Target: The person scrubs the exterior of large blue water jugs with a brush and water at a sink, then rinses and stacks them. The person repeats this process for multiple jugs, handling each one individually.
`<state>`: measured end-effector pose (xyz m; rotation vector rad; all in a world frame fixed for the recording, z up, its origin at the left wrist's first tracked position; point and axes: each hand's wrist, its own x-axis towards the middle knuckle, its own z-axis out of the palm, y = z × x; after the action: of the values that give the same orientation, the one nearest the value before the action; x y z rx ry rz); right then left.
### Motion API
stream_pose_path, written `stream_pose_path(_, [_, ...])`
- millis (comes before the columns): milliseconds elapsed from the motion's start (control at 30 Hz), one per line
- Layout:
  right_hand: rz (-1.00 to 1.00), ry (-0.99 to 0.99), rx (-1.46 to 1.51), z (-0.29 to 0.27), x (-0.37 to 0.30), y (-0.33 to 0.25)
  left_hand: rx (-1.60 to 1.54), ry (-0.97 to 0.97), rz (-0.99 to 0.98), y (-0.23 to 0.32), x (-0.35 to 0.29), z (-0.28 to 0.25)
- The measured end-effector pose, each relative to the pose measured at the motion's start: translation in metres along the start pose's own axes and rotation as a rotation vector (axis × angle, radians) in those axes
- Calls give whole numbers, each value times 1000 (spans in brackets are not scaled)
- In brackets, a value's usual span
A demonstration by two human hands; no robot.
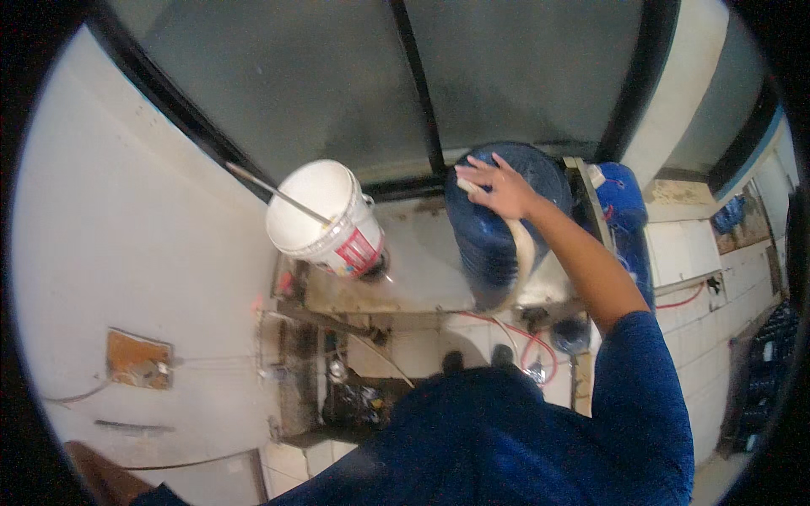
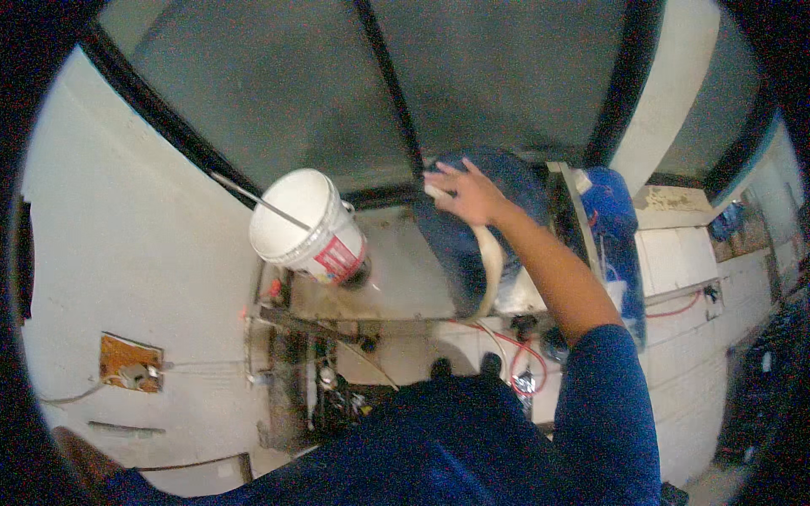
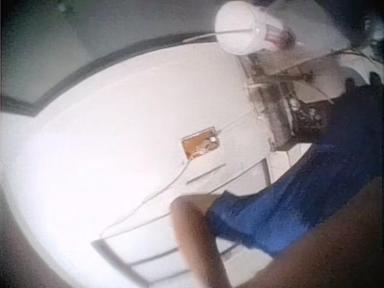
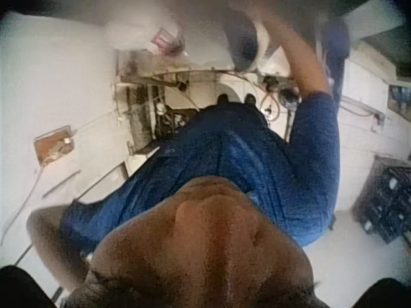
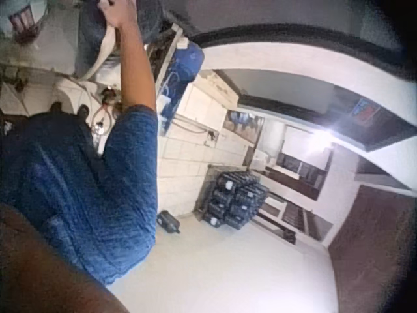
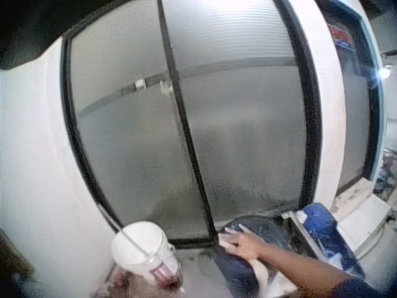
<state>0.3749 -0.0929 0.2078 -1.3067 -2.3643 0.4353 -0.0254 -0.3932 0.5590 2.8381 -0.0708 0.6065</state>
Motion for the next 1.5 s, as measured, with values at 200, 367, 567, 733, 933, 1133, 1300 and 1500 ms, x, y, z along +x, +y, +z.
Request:
stream_pose_path(200, [-50,-6,-43,8,-3,0,-97,-142,-84,-15,-9,38])
stream_pose_path(367, [-23,0,-25,3,-12,-2,-155,-185,-94,-24,0,52])
stream_pose_path(567, [-66,-18,-24,7,0,-11,-209,-151,-151,-25,23,64])
stream_pose_path(733, [-83,-24,-69,11,6,-3,-474,55,-124,-86,54,110])
stream_pose_path(933, [-61,-22,-38,-8,-5,-11,-933,164,369,-104,154,215])
stream_pose_path(1133, [-76,-16,-18,-4,1,-15,-1121,12,869,-76,225,247])
stream_pose_path(1300, [-47,-13,16,1,-8,-6,-1236,-40,1070,-72,256,260])
stream_pose_path(1500, [-62,-8,30,-1,-4,-11,-1342,230,1295,-63,293,276])
